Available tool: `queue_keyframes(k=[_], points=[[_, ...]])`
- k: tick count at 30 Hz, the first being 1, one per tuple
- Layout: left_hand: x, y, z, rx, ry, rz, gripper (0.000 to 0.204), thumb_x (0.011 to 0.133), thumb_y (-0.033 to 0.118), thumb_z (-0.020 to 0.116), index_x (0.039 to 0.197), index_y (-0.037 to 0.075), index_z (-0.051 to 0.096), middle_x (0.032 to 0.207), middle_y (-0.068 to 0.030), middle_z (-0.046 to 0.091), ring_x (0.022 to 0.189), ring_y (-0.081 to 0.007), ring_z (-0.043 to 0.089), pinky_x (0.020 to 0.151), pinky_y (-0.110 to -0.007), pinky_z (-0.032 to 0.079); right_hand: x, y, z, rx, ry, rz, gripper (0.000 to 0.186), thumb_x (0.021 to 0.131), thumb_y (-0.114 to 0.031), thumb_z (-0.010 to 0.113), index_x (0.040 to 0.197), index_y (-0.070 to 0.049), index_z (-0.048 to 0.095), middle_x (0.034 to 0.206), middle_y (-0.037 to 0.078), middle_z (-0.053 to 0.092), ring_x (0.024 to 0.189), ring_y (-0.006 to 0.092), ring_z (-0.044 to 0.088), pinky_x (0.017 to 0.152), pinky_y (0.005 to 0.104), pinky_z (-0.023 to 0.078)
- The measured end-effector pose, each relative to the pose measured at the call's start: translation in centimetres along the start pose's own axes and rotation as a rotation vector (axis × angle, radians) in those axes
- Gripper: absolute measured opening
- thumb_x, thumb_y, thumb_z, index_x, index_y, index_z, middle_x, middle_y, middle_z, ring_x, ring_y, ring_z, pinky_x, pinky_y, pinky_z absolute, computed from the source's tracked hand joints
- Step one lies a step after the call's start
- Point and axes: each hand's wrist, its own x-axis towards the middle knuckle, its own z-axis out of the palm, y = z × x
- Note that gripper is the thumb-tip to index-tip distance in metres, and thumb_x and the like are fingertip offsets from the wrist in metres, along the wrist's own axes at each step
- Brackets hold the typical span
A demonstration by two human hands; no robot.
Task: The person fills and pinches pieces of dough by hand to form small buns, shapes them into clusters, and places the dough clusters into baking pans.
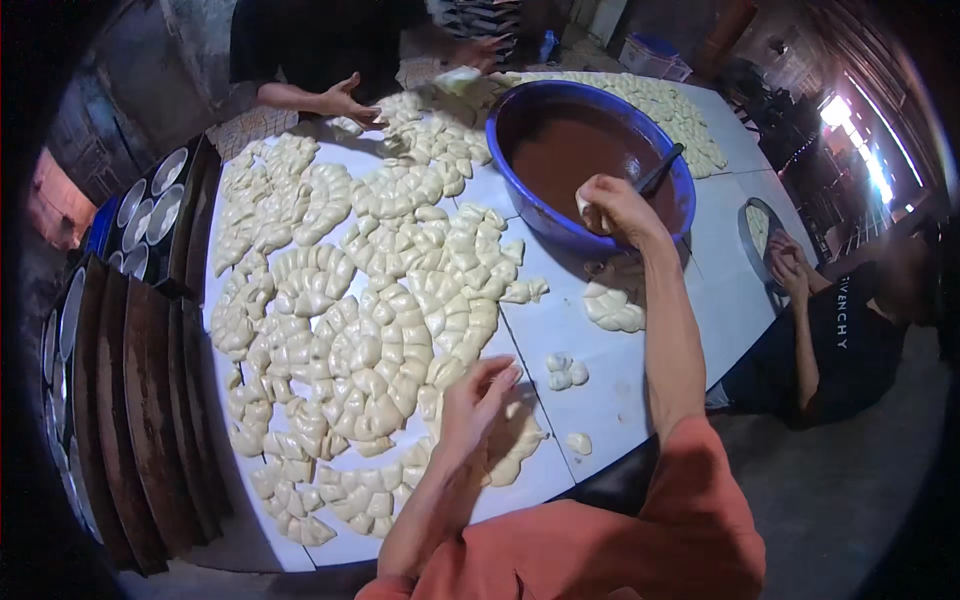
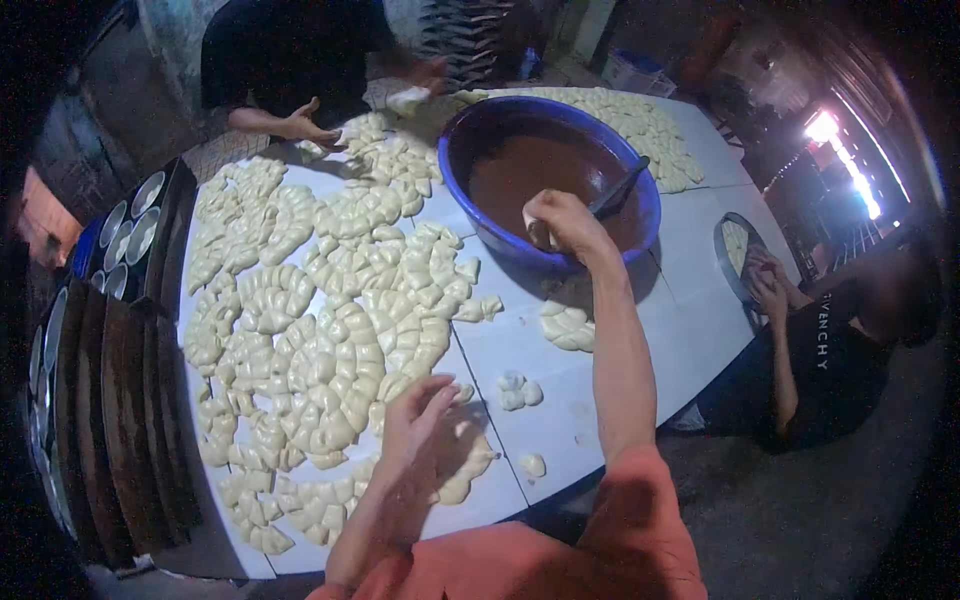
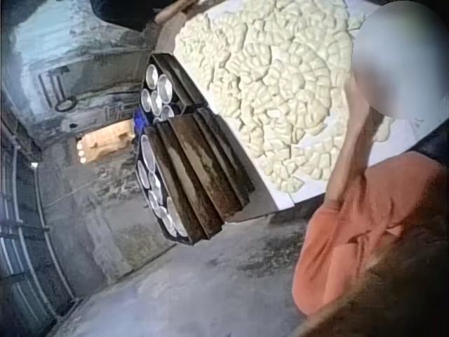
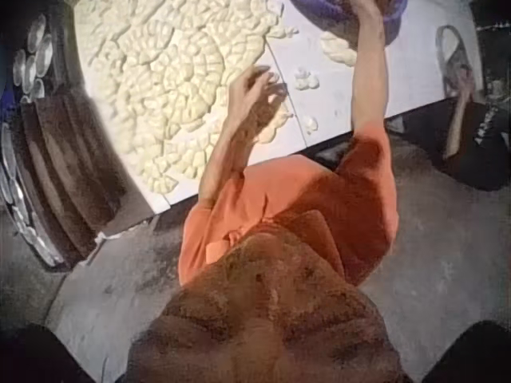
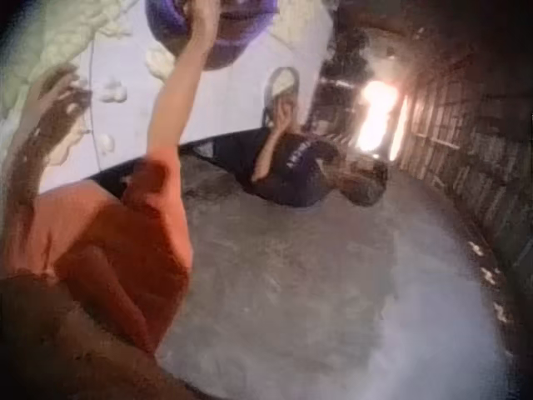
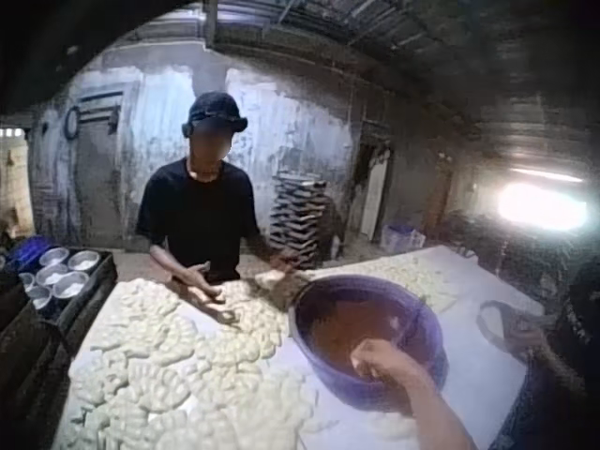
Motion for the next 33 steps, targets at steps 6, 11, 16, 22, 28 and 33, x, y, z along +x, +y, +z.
queue_keyframes(k=[6,11,16,22,28,33], points=[[3.9,2.0,4.2,-0.246,-0.125,0.048,0.038,0.101,0.028,0.059,0.127,0.0,0.06,0.114,-0.008,0.069,0.099,-0.0165,0.065,0.085,-0.029,0.051,-7.6,-0.6,8.1,0.775,0.061,-0.067,0.012,0.095,-0.017,0.067,0.1,-0.009,0.06,0.087,-0.003,0.061,0.074,0.0053,0.062,0.064,0.0179,0.05],[1.8,2.1,4.0,-0.84,-0.114,-0.119,0.034,0.101,0.032,0.058,0.122,0.007,0.062,0.112,-0.0034,0.068,0.098,-0.0151,0.065,0.083,-0.032,0.053,-13.7,1.6,14.1,0.953,0.008,-0.004,0.014,0.095,-0.015,0.066,0.106,-0.01,0.058,0.093,-0.004,0.061,0.078,0.0037,0.061,0.067,0.0171,0.05],[0.2,-2.4,-0.1,-0.666,0.191,-0.095,0.024,0.093,0.018,0.07,0.108,0.0,0.069,0.09,-0.0052,0.07,0.076,-0.0107,0.064,0.071,-0.024,0.053,-17.4,4.0,18.1,0.68,-0.067,-0.052,0.039,0.087,-0.009,0.072,0.122,-0.002,0.056,0.112,0.006,0.063,0.099,0.0182,0.065,0.089,0.0284,0.051],[-2.2,-3.1,-1.1,-0.462,0.301,0.02,0.036,0.092,0.014,0.072,0.121,-0.006,0.065,0.102,-0.0096,0.071,0.085,-0.011,0.066,0.075,-0.023,0.054,-19.9,4.1,23.6,-0.149,0.28,-0.476,0.04,0.084,-0.005,0.073,0.123,-0.003,0.063,0.114,0.011,0.062,0.093,0.0237,0.066,0.084,0.0325,0.053],[-3.1,-1.0,-1.8,-0.432,0.252,0.079,0.036,0.092,0.016,0.072,0.12,-0.005,0.065,0.105,-0.0081,0.069,0.086,-0.0112,0.065,0.07,-0.024,0.054,-19.7,5.0,24.5,0.285,0.188,-0.199,0.018,0.088,-0.008,0.072,0.103,0.001,0.071,0.085,0.003,0.068,0.079,0.0122,0.063,0.07,0.0242,0.049],[-3.4,1.4,-4.5,-0.174,0.117,-0.127,0.032,0.094,0.026,0.07,0.116,0.003,0.069,0.094,-0.001,0.07,0.078,-0.0077,0.063,0.063,-0.022,0.053,-21.1,4.8,23.4,0.495,-0.031,-0.135,0.021,0.091,-0.011,0.071,0.108,0.0,0.07,0.099,0.002,0.069,0.085,0.0105,0.061,0.074,0.0237,0.048]])
